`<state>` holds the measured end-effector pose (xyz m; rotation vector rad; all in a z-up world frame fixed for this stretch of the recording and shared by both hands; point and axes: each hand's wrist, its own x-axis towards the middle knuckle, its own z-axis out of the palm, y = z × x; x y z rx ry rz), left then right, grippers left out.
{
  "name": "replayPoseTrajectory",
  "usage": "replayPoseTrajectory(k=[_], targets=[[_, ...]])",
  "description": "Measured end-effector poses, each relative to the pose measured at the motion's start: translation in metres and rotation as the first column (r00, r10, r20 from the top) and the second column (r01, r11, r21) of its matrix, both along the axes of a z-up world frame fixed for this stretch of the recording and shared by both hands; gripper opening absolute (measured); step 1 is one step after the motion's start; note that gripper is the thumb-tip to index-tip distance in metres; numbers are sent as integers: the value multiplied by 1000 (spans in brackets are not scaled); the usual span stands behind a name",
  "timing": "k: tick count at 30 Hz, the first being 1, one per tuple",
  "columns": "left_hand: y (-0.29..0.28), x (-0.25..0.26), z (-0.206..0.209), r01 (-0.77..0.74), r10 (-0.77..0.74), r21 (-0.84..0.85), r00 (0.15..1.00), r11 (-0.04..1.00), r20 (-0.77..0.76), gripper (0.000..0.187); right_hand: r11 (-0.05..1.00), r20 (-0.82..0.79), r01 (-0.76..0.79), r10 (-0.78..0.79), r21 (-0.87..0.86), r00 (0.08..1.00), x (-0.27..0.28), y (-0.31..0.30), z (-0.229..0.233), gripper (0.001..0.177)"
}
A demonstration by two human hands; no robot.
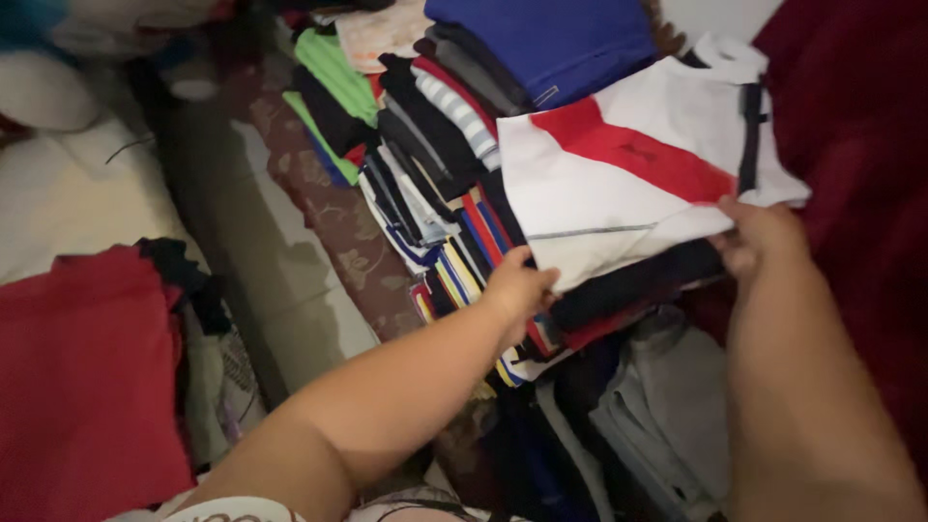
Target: The person folds various garments, including t-shirts and pants, and stacks them on a bed. The person handles each item individually, folding it neatly before placing it on the growing pile.
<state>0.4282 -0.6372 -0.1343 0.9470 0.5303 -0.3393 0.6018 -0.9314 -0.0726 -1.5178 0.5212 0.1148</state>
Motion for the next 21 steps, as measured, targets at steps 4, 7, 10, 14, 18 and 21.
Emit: replayPoseTrajectory(k=[4, 7, 10, 14, 18, 21], targets=[[-14, -20, -3, -29, 30, -14, 999, 999, 23, 60, 990, 38, -40, 46, -136, 998, -7, -10, 15, 54], [-26, -35, 14, 38, -38, 28, 999, 999, -1, 57, 981, 103, -65, 85, -184, 991, -15, -9, 30, 51], [-29, -39, 22, 78, -76, 51, 996, 996, -38, 53, 990, 136, -37, 55, -135, 989, -29, -3, 28, 55], [-28, -39, 21, 56, -50, 68, 994, 996, -96, 48, 990, 166, 31, -7, -139, 986, -34, -3, 21, 57], [-22, -51, 21, 57, -57, 269, 998, 962, -10, 48, 870, 101, 15, 40, -493, 994, -41, -10, 8, 59], [-11, -60, 29, -29, -112, 693, 981, 721, 158, 58, 526, 660, 534, 71, -662, 748, -44, 0, 5, 95]])
